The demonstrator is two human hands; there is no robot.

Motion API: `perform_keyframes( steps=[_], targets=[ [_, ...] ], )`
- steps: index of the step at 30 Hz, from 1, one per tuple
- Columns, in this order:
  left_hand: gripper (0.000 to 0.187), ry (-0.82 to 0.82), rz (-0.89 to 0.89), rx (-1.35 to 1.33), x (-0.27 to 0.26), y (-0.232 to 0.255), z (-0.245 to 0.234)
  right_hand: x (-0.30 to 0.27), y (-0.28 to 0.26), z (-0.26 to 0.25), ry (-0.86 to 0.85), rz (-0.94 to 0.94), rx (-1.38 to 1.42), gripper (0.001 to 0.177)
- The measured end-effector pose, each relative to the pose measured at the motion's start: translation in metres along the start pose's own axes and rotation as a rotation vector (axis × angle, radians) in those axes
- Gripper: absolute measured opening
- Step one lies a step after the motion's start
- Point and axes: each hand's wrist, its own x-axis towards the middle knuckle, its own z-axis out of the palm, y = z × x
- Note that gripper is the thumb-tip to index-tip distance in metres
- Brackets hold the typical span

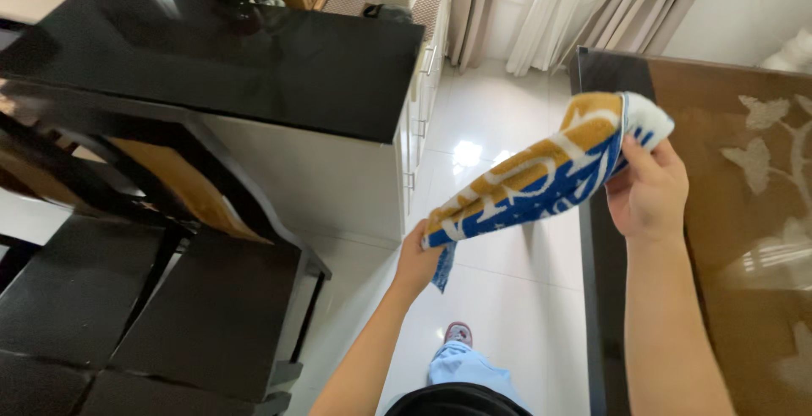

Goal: The person sweeps the tiled floor with a broom, moving around furniture and a cardboard box. Then the person picks up a cloth and wipes the backrests of several dark wooden chairs.

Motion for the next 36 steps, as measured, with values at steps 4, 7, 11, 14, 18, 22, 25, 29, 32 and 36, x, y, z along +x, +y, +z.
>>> perform_keyframes(
  steps=[4, 7, 11, 14, 18, 22, 25, 29, 32, 36],
  targets=[
    [0.042, 0.161, 0.041, -0.186, -0.029, 0.022, -0.031, -0.046, 0.036, -0.009, 0.239, 0.062, -0.168, 0.033],
    [0.04, 0.252, -0.027, -0.303, -0.051, 0.047, -0.049, -0.088, 0.075, -0.012, 0.27, 0.218, -0.223, 0.031],
    [0.04, 0.349, -0.087, -0.39, -0.087, 0.084, -0.062, -0.148, 0.111, -0.017, 0.179, 0.511, -0.486, 0.03],
    [0.041, 0.365, -0.046, -0.407, -0.113, 0.101, -0.067, -0.179, 0.124, -0.012, 0.002, 0.63, -0.65, 0.036],
    [0.035, 0.31, -0.042, -0.492, -0.14, 0.098, -0.063, -0.218, 0.125, 0.018, -0.201, 0.554, -0.68, 0.047],
    [0.036, 0.332, 0.002, -0.348, -0.16, 0.093, -0.059, -0.25, 0.118, 0.068, -0.479, 0.437, -0.698, 0.088],
    [0.04, 0.367, 0.032, -0.269, -0.175, 0.102, -0.055, -0.273, 0.118, 0.095, -0.636, 0.304, -0.713, 0.122],
    [0.035, 0.363, 0.077, -0.23, -0.195, 0.125, -0.051, -0.3, 0.139, 0.11, -0.636, 0.233, -0.613, 0.131],
    [0.041, 0.369, 0.037, -0.252, -0.204, 0.14, -0.038, -0.314, 0.152, 0.103, -0.581, 0.206, -0.513, 0.126],
    [0.045, 0.345, 0.01, -0.306, -0.211, 0.148, -0.014, -0.316, 0.152, 0.086, -0.47, 0.175, -0.505, 0.122]
  ],
)
